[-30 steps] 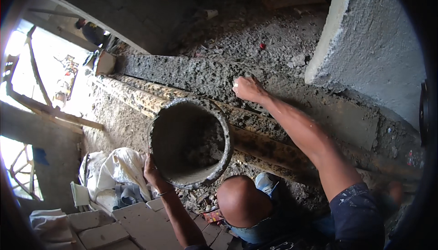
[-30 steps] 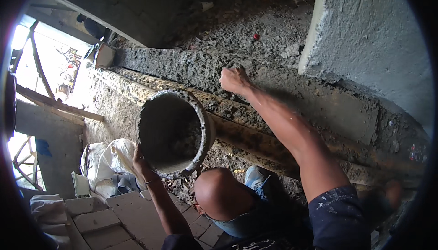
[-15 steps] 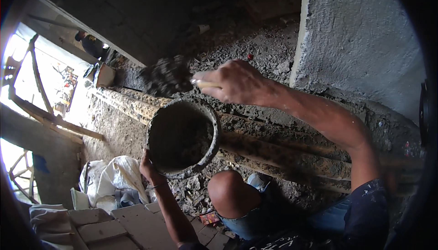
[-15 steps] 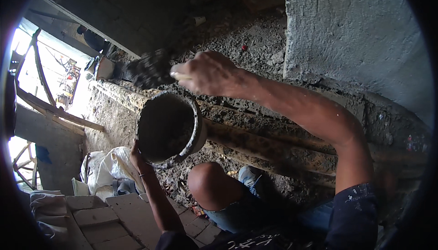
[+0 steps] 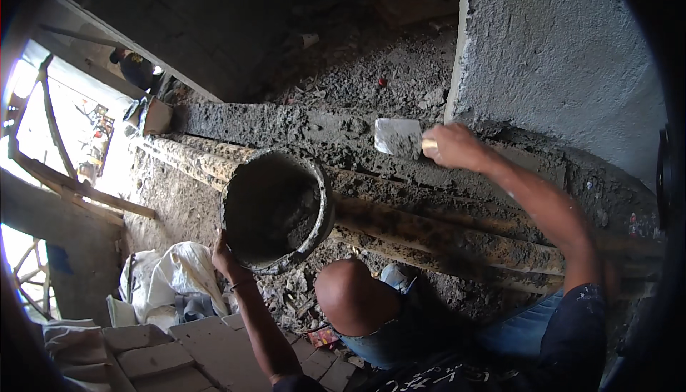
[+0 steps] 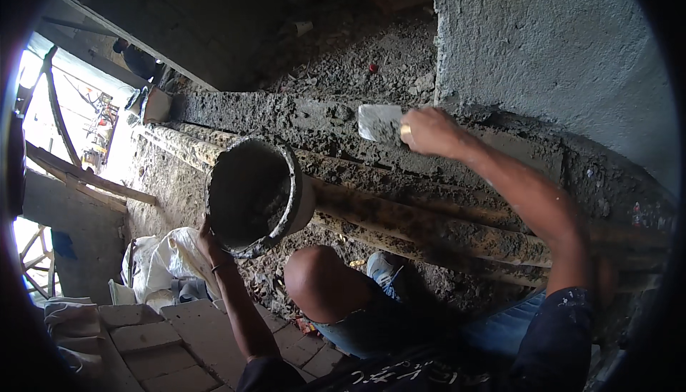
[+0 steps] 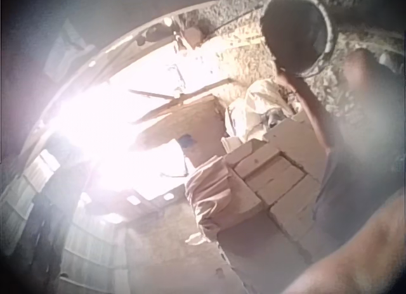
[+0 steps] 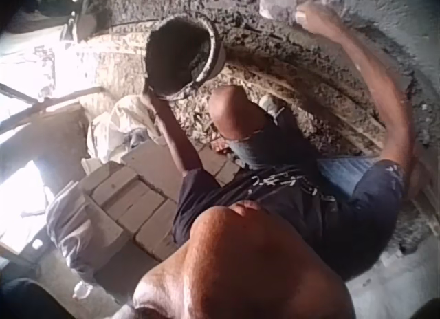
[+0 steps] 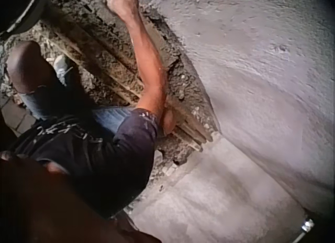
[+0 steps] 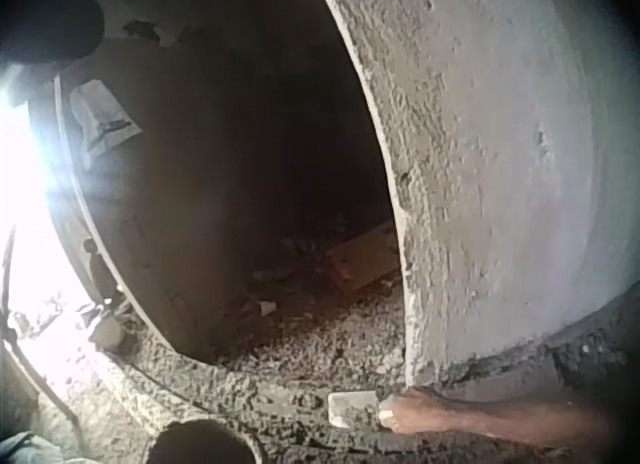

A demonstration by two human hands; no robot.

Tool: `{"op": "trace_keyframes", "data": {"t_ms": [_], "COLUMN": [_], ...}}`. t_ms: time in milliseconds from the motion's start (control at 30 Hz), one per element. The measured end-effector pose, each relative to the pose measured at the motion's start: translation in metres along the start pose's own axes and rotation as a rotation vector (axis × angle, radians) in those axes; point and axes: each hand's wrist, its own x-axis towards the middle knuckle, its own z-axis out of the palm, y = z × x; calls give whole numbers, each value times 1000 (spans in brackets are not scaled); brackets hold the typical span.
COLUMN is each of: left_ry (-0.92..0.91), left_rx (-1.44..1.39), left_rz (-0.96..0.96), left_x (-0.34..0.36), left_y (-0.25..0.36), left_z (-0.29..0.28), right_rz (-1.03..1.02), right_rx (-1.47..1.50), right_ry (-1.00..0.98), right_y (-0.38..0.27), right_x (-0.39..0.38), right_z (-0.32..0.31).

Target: The person mixes wet mortar in a bucket using a wooden stick and then applies the mortar to a horizontal surface using a trowel.

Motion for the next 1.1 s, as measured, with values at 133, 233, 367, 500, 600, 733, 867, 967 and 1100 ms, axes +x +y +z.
{"op": "trace_keyframes", "data": {"t_ms": [133, 233, 367, 500, 600, 733, 867, 967, 1100], "left_ry": [64, 58, 73, -85, 54, 39, 19, 73, 20], "left_rx": [11, -38, 42, -30, 96, 156, 130, 191, -18], "left_rz": [-53, -39, 47, -5, 73, 44, 45, 72, 28], "left_x": [1, 0, -1, 5, 9, 15, 11, 4, -11], "left_y": [-13, -17, -15, -18, -22, -24, -22, -17, -10], "left_z": [-13, -16, -16, -22, -26, -33, -34, -24, -9], "right_rz": [-132, -122, -217, -125, -136, -65, -219, -465, -52], "right_rx": [110, 109, 38, 201, 245, 304, 226, -147, 397], "right_ry": [78, 9, 43, -17, 66, 110, 132, 185, 81], "right_y": [7, -15, -32, -25, -25, -49, -96, -128, -123], "right_x": [26, 58, 94, 90, 77, 104, 171, 210, 219], "right_z": [55, 88, 100, 93, 97, 123, 147, 157, 155]}}
